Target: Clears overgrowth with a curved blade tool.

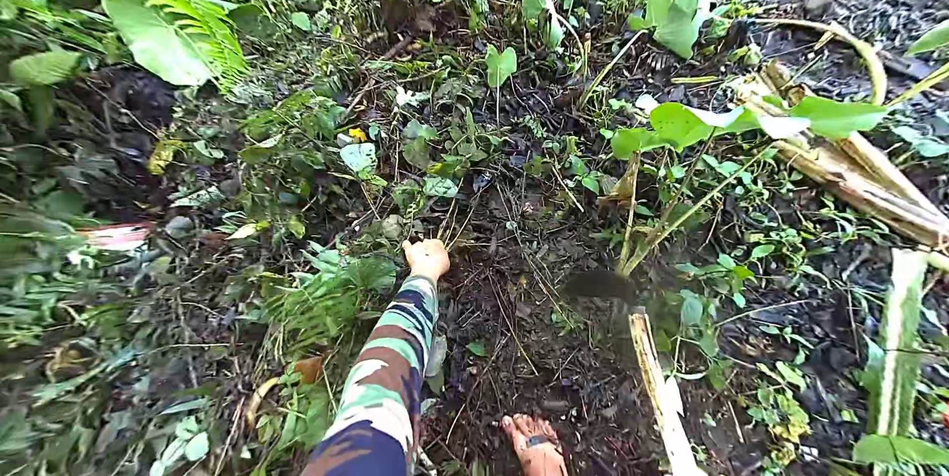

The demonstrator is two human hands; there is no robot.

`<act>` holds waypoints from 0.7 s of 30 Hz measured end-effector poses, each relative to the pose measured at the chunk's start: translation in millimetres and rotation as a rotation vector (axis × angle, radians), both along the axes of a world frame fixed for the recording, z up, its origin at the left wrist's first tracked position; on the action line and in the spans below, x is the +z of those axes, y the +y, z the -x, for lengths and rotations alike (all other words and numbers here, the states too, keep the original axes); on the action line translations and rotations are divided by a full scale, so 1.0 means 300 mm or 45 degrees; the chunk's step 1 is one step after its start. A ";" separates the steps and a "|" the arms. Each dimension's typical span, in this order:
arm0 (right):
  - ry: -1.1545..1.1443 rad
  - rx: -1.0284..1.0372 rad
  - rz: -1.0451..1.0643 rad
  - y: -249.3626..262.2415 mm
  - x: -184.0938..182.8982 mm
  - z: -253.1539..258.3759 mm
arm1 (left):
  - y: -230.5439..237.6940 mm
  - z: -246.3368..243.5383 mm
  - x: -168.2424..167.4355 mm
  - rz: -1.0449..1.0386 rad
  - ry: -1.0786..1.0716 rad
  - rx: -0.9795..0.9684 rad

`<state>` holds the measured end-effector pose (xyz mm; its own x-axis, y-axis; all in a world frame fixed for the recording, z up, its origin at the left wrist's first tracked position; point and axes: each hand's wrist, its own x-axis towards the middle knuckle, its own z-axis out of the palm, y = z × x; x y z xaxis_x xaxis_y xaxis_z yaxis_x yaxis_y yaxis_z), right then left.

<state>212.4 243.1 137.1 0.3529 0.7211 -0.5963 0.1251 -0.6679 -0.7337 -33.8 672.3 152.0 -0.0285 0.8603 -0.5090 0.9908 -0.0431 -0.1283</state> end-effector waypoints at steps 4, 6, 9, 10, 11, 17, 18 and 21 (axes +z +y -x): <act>0.046 -0.170 -0.280 0.131 0.080 -0.045 | 0.008 0.053 0.029 0.035 -0.157 0.026; 0.139 -0.273 -0.399 0.309 0.156 -0.094 | 0.022 0.097 0.018 0.043 -0.318 0.065; 0.342 -0.329 -0.514 0.690 0.269 -0.123 | 0.016 0.146 -0.005 0.038 -0.586 0.177; 0.427 -0.390 -0.552 0.827 0.285 -0.107 | 0.013 0.152 -0.016 0.044 -0.643 0.196; 0.514 -0.468 -0.592 0.955 0.277 -0.072 | 0.010 0.153 -0.026 0.045 -0.689 0.206; 0.702 -0.136 -0.098 0.732 -0.060 0.489 | 0.003 0.193 -0.008 -0.005 -0.701 0.152; 0.748 -0.046 0.073 0.574 -0.097 0.519 | 0.009 0.209 0.016 -0.007 -0.682 0.131; 0.772 -0.060 0.266 0.378 -0.075 0.410 | 0.019 0.265 0.133 -0.004 -0.653 0.114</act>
